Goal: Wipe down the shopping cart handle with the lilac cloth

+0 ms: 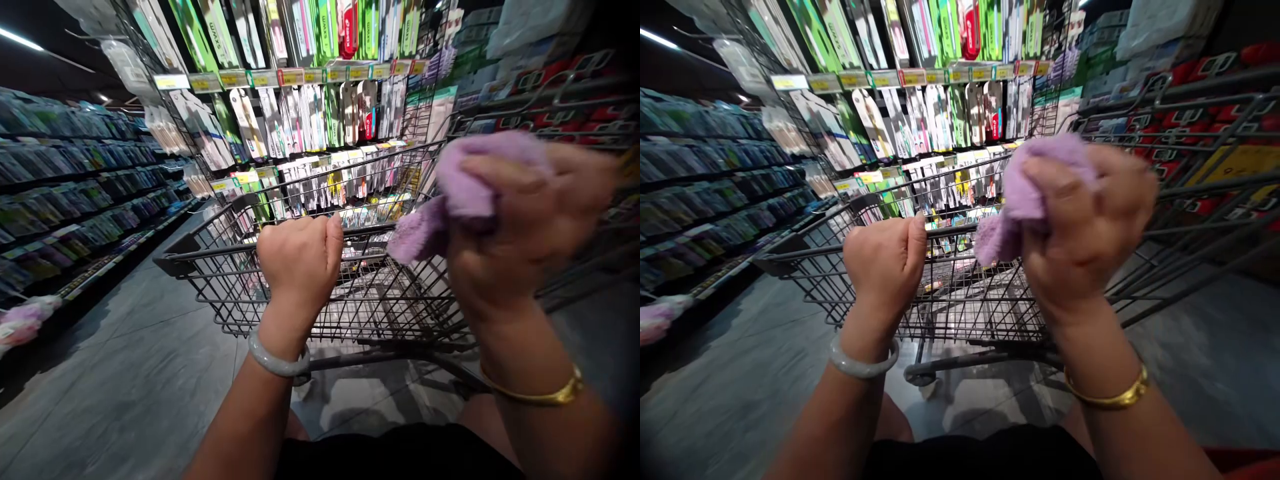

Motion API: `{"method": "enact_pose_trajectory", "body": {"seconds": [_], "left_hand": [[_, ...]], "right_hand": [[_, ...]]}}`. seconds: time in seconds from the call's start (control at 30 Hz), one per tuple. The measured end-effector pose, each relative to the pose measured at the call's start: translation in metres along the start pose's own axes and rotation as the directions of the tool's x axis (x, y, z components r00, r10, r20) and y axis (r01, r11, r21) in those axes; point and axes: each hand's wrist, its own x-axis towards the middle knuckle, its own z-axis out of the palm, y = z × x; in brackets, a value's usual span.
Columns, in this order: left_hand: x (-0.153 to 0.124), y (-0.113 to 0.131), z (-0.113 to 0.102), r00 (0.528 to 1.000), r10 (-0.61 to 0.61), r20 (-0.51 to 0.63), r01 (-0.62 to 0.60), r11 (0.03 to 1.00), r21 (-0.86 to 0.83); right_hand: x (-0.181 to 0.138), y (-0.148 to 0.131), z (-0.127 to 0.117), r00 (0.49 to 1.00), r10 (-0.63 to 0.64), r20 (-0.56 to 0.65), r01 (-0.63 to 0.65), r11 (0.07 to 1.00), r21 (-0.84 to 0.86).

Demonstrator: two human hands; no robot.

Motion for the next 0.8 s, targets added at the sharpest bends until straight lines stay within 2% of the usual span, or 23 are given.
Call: {"method": "enact_pose_trajectory", "body": {"seconds": [0.03,0.1,0.17,0.2,0.27,0.33,0.43,0.53,0.6,0.7,0.73,0.8], "left_hand": [[0.000,0.000,0.001,1.000,-0.001,-0.002,0.001,1.000,0.000],[0.001,-0.001,0.002,1.000,-0.003,-0.003,0.003,1.000,-0.006],[0.001,-0.003,0.005,1.000,-0.009,0.003,0.009,1.000,-0.015],[0.002,-0.004,0.006,1.000,-0.014,0.007,0.014,1.000,-0.018],[0.003,-0.008,0.009,1.000,-0.026,0.015,0.026,0.999,-0.019],[0.005,-0.012,0.011,0.999,-0.038,0.028,0.039,0.999,-0.016],[0.006,-0.016,0.013,0.998,-0.045,0.046,0.045,0.999,-0.014],[0.006,-0.017,0.015,0.998,-0.043,0.041,0.044,0.999,-0.023],[0.005,-0.017,0.015,0.999,-0.039,0.031,0.040,0.999,-0.026],[0.005,-0.017,0.015,0.999,-0.026,0.025,0.026,1.000,-0.016],[0.005,-0.017,0.015,0.999,-0.022,0.024,0.023,1.000,-0.015],[0.005,-0.018,0.015,1.000,-0.015,0.023,0.016,1.000,-0.022]], "right_hand": [[0.002,-0.010,0.005,0.998,0.008,-0.063,-0.013,0.996,-0.085],[0.005,-0.030,0.008,0.991,0.025,0.132,-0.009,0.993,-0.117],[0.008,-0.042,0.005,0.946,-0.009,0.323,0.037,0.996,-0.082],[0.009,-0.043,0.002,0.924,-0.029,0.381,0.056,0.997,-0.061],[0.011,-0.038,-0.003,0.906,-0.045,0.420,0.066,0.997,-0.034],[0.010,-0.026,-0.005,0.934,-0.013,0.356,0.029,0.999,-0.040],[0.006,-0.014,0.000,0.983,0.065,0.174,-0.062,0.998,-0.018],[-0.001,-0.021,0.010,0.993,0.103,0.064,-0.105,0.994,0.030],[-0.005,-0.032,0.019,0.998,0.043,0.050,-0.045,0.999,0.030],[-0.006,-0.042,0.026,0.990,-0.107,0.096,0.105,0.994,0.034],[-0.004,-0.040,0.026,0.987,-0.126,0.099,0.123,0.992,0.042],[0.001,-0.028,0.020,0.995,-0.075,0.071,0.073,0.997,0.037]]}}
